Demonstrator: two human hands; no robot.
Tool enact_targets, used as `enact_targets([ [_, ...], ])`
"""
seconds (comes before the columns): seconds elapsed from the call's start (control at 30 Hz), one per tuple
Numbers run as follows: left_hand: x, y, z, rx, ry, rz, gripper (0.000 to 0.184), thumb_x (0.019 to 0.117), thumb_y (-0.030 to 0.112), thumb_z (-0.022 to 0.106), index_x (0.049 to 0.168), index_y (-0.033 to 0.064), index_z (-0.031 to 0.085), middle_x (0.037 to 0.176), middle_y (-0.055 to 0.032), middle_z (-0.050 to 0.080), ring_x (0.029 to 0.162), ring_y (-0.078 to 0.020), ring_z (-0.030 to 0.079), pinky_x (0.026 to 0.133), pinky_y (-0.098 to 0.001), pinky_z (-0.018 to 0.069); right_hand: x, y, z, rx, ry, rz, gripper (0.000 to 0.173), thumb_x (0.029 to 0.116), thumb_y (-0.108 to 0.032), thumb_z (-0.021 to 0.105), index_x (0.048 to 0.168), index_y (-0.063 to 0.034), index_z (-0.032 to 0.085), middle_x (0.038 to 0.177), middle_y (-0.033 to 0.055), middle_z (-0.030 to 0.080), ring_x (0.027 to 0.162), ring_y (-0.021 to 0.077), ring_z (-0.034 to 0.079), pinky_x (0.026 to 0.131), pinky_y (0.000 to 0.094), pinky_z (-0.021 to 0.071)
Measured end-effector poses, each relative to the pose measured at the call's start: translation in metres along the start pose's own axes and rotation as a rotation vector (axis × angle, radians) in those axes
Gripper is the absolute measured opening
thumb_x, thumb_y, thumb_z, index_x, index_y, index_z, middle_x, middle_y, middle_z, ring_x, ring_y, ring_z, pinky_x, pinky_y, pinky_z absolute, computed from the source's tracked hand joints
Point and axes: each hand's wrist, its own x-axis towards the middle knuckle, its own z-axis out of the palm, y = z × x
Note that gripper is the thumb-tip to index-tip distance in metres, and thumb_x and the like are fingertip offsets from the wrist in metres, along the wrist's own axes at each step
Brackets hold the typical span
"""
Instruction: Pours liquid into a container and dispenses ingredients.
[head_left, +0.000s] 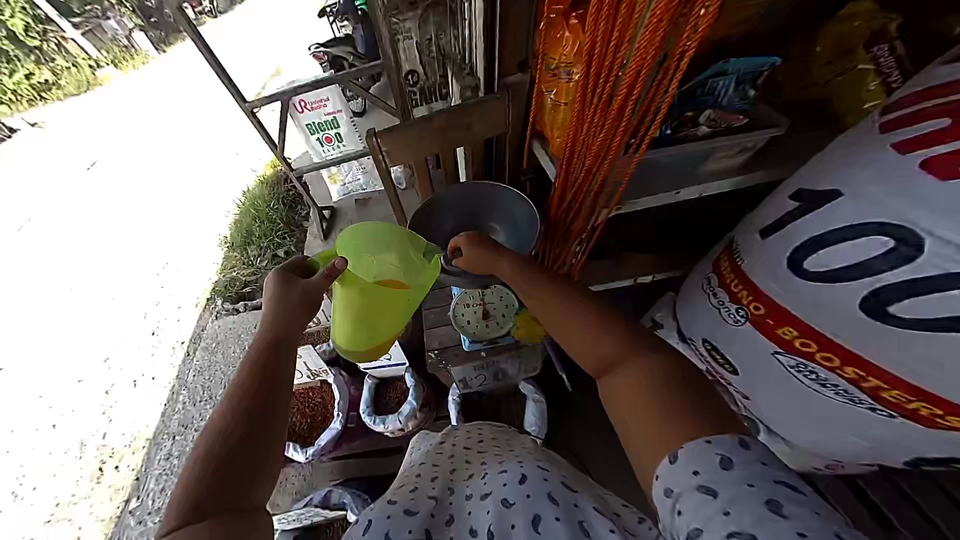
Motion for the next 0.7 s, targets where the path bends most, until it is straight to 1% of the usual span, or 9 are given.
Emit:
enact_targets([
  [0.1, 0.02, 0.017, 0.005, 0.104, -0.052, 0.03, 0.056, 0.0921, 0.06, 0.068, 0.092, 0.0047, 0.069, 0.071, -0.0076, 0.06, 0.06, -0.0203, 0.055, 0.061, -0.0477, 0.0492, 0.001, -0.006, -0.002, 0.002, -0.032, 0.067, 0.028, 0.0952, -0.009, 0.061, 0.121, -0.0045, 0.072, 0.121, 0.0199, 0.069, 0.118, 0.0363, 0.064, 0.101, 0.059, 0.0482],
  [0.17, 0.026, 0.032, 0.008, 0.175, -0.083, 0.053, 0.056, 0.0943, 0.06, 0.065, 0.09, 0.0038, 0.068, 0.072, -0.0095, 0.06, 0.064, -0.0236, 0.055, 0.063, -0.0519, 0.0468, 0.0, -0.006, -0.003, 0.044, -0.009, 0.068, 0.028, 0.0944, -0.008, 0.064, 0.121, -0.0033, 0.07, 0.121, 0.0204, 0.068, 0.117, 0.0364, 0.064, 0.1, 0.0581, 0.0485],
  [0.2, 0.029, 0.038, 0.01, 0.21, -0.09, 0.074, 0.056, 0.0946, 0.059, 0.065, 0.088, 0.004, 0.067, 0.072, -0.0098, 0.059, 0.065, -0.0242, 0.055, 0.064, -0.0527, 0.0455, 0.0, -0.005, -0.002, 0.075, 0.013, 0.073, 0.03, 0.0928, -0.006, 0.067, 0.122, -0.0015, 0.067, 0.121, 0.0215, 0.067, 0.116, 0.0372, 0.063, 0.1, 0.0577, 0.0488],
  [0.23, 0.031, 0.043, 0.011, 0.246, -0.101, 0.096, 0.056, 0.0948, 0.059, 0.065, 0.09, 0.0034, 0.068, 0.074, -0.0114, 0.06, 0.069, -0.0263, 0.057, 0.066, -0.0552, 0.046, 0.0, -0.005, -0.001, 0.111, 0.045, 0.093, 0.034, 0.0907, -0.005, 0.07, 0.124, 0.0002, 0.063, 0.119, 0.0226, 0.066, 0.114, 0.0383, 0.064, 0.098, 0.0583, 0.05],
  [0.3, 0.037, 0.052, 0.014, 0.301, -0.126, 0.123, 0.056, 0.0949, 0.058, 0.066, 0.095, 0.0027, 0.07, 0.08, -0.0144, 0.065, 0.076, -0.0302, 0.062, 0.072, -0.0598, 0.0485, -0.001, -0.003, 0.001, 0.176, 0.105, 0.146, 0.041, 0.0871, -0.004, 0.075, 0.125, 0.0017, 0.059, 0.115, 0.0231, 0.067, 0.109, 0.039, 0.066, 0.094, 0.0592, 0.0521],
  [0.37, 0.042, 0.058, 0.017, 0.35, -0.149, 0.163, 0.055, 0.0955, 0.058, 0.065, 0.093, 0.0028, 0.069, 0.08, -0.0148, 0.064, 0.076, -0.0311, 0.062, 0.072, -0.0597, 0.0481, -0.002, -0.002, 0.002, 0.21, 0.124, 0.193, 0.04, 0.0874, -0.005, 0.074, 0.124, 0.0013, 0.061, 0.114, 0.0226, 0.068, 0.109, 0.0383, 0.067, 0.094, 0.0591, 0.0524],
  [0.43, 0.045, 0.065, 0.018, 0.393, -0.178, 0.19, 0.056, 0.0967, 0.056, 0.065, 0.093, 0.0003, 0.068, 0.08, -0.017, 0.064, 0.077, -0.0332, 0.062, 0.073, -0.0616, 0.0479, -0.005, -0.003, 0.001, 0.217, 0.122, 0.224, 0.031, 0.09, -0.007, 0.072, 0.12, 0.0, 0.067, 0.115, 0.0212, 0.069, 0.11, 0.0366, 0.066, 0.096, 0.058, 0.0515],
  [0.5, 0.048, 0.071, 0.02, 0.429, -0.192, 0.208, 0.056, 0.0967, 0.056, 0.065, 0.091, 0.0005, 0.067, 0.078, -0.0165, 0.063, 0.075, -0.0324, 0.061, 0.071, -0.0604, 0.0475, -0.007, -0.004, 0.0, 0.218, 0.114, 0.243, 0.024, 0.0927, -0.009, 0.069, 0.116, -0.0019, 0.072, 0.114, 0.0198, 0.071, 0.111, 0.0354, 0.066, 0.096, 0.0574, 0.051],
  [0.7, 0.056, 0.077, 0.029, 0.471, -0.238, 0.218, 0.057, 0.0956, 0.057, 0.066, 0.09, 0.0, 0.067, 0.079, -0.0178, 0.064, 0.077, -0.0339, 0.063, 0.072, -0.0611, 0.0484, -0.007, -0.005, 0.004, 0.239, 0.123, 0.302, 0.021, 0.0921, -0.015, 0.068, 0.11, -0.0079, 0.076, 0.108, 0.0159, 0.074, 0.106, 0.0327, 0.069, 0.091, 0.0579, 0.0529],
])
